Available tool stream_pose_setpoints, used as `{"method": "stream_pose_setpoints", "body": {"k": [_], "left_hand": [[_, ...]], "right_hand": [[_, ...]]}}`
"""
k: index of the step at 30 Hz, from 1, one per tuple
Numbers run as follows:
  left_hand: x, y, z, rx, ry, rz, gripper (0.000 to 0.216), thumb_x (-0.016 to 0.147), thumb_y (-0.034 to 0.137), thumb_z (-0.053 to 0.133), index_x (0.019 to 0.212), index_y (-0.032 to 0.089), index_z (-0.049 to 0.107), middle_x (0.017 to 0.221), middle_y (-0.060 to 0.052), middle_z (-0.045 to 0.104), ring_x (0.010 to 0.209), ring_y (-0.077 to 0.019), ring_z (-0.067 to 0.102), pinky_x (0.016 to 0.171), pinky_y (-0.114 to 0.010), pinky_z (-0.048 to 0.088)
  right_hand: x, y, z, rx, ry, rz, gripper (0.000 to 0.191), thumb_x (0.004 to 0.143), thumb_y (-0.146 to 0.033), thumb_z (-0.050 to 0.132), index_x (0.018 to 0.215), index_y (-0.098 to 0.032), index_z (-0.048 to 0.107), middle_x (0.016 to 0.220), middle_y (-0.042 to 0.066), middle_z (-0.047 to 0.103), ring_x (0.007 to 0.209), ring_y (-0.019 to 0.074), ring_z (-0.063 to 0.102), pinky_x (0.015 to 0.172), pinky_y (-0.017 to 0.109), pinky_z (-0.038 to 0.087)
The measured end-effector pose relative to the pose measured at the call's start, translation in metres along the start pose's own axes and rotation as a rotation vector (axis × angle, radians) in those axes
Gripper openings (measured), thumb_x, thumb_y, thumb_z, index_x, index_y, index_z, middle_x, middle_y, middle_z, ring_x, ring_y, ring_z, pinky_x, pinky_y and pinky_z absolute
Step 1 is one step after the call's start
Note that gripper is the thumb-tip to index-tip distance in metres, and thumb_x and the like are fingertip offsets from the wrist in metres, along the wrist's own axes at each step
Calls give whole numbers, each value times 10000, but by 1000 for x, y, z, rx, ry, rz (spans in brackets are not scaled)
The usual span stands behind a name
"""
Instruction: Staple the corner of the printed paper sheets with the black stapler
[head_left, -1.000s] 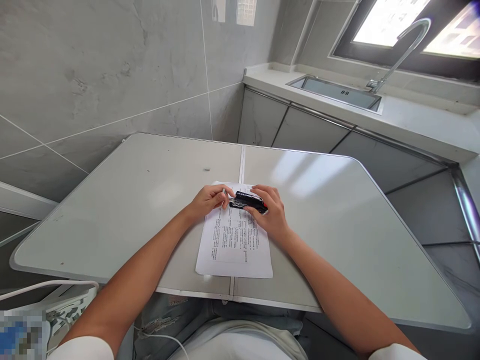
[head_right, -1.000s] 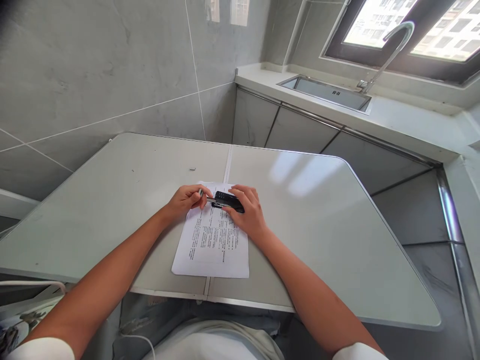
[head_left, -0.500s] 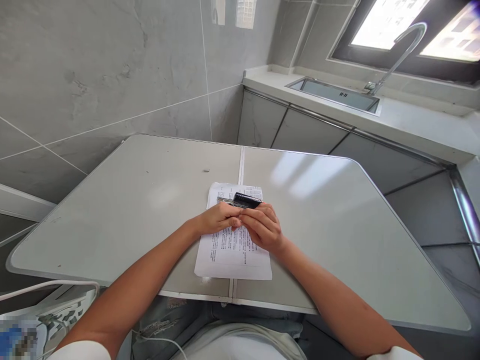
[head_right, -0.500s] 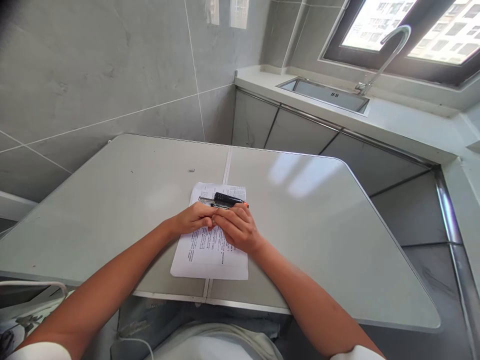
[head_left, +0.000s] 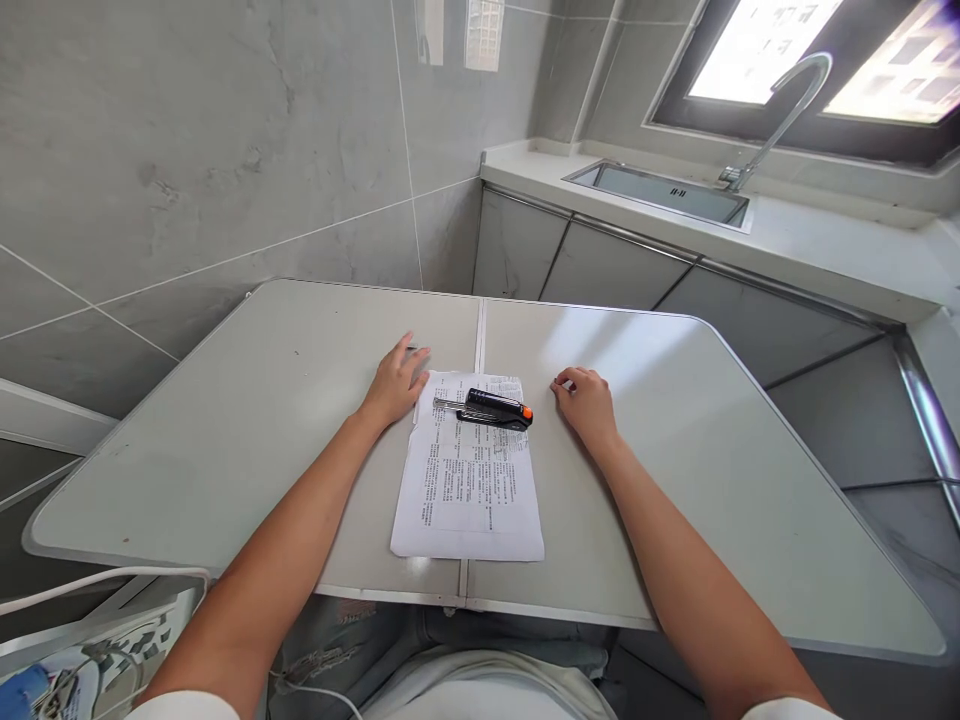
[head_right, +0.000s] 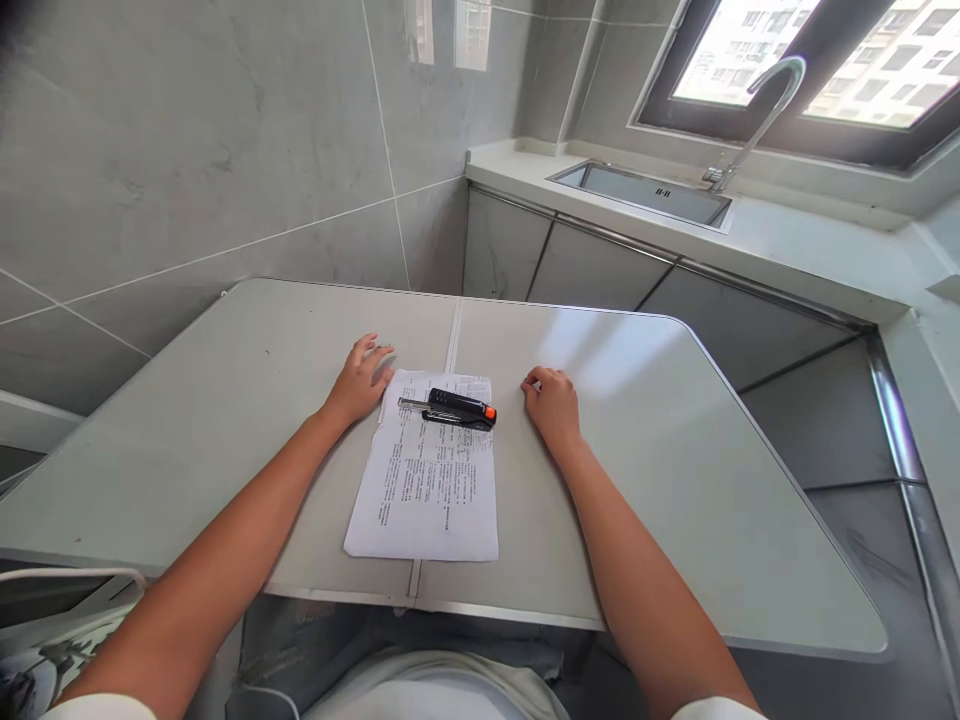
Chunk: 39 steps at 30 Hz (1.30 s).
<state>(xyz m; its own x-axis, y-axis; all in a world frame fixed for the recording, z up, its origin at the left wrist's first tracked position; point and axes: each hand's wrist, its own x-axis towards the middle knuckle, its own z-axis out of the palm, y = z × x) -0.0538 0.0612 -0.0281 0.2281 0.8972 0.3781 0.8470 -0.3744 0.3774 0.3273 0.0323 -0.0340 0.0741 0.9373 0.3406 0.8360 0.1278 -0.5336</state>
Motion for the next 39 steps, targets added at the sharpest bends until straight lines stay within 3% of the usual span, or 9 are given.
{"method": "stream_pose_setpoints", "body": {"k": [3,7,12,15,20,26,29,34,39], "left_hand": [[0,-2,7,94,-193,-14,568,1049,429,433,1573,210,449,1730,-125,234,1570,-348,286,1262,-575,262],[-2,4,6,143,-281,-59,608,1077,469,327,1620,199,370,1718,-117,281,1593,-324,241,1283,-590,192],[-1,8,1,149,-174,-37,467,1068,352,364,1455,208,582,1548,-127,530,1426,-315,475,1195,-530,359],[-1,4,-1,140,-87,-75,426,1012,152,370,1303,203,677,1315,-127,654,1208,-288,601,1049,-462,475],[0,-3,0,100,-37,-96,375,955,86,437,1178,204,715,1163,-112,662,1105,-277,616,997,-435,503],[-1,-7,3,11,45,-121,308,947,140,473,1077,190,746,1125,-112,621,996,-244,642,892,-402,559],[-1,-7,3,-17,63,-130,261,941,147,487,998,185,739,1122,-114,631,940,-238,650,849,-404,566],[-2,8,-5,-107,56,-75,256,982,159,463,1028,196,712,1062,-98,710,1024,-256,653,924,-427,549],[-12,34,-20,-340,15,127,204,1023,293,555,1098,229,734,1073,-37,779,981,-194,715,928,-358,569]], "right_hand": [[0,1,4,-7,-27,-14,130,880,-229,575,795,-230,674,871,68,692,846,255,566,803,402,454],[1,2,9,4,-27,-18,192,915,-286,553,929,-218,731,1029,118,683,1022,309,547,894,454,482],[3,10,13,-10,-58,30,391,927,-348,541,1257,-211,699,1198,154,594,1139,349,489,1002,529,466],[2,12,14,63,-34,86,412,909,-344,551,1289,-230,664,1184,137,568,1122,323,511,1007,506,472],[2,13,15,82,-32,133,232,888,-365,578,1034,-240,709,1114,108,571,1108,306,512,988,475,473],[3,13,15,92,-18,108,329,888,-339,583,1163,-226,724,1111,115,594,1124,313,510,998,495,476],[1,4,12,132,37,66,269,901,-316,568,1086,-212,733,1091,113,609,1033,285,565,927,474,512],[-11,-34,6,247,193,-125,248,1007,-318,479,1019,-239,714,1016,91,636,971,262,606,853,447,540],[-31,-62,7,310,100,-419,193,1019,-309,542,1001,-281,732,972,83,638,931,262,607,863,481,541]]}}
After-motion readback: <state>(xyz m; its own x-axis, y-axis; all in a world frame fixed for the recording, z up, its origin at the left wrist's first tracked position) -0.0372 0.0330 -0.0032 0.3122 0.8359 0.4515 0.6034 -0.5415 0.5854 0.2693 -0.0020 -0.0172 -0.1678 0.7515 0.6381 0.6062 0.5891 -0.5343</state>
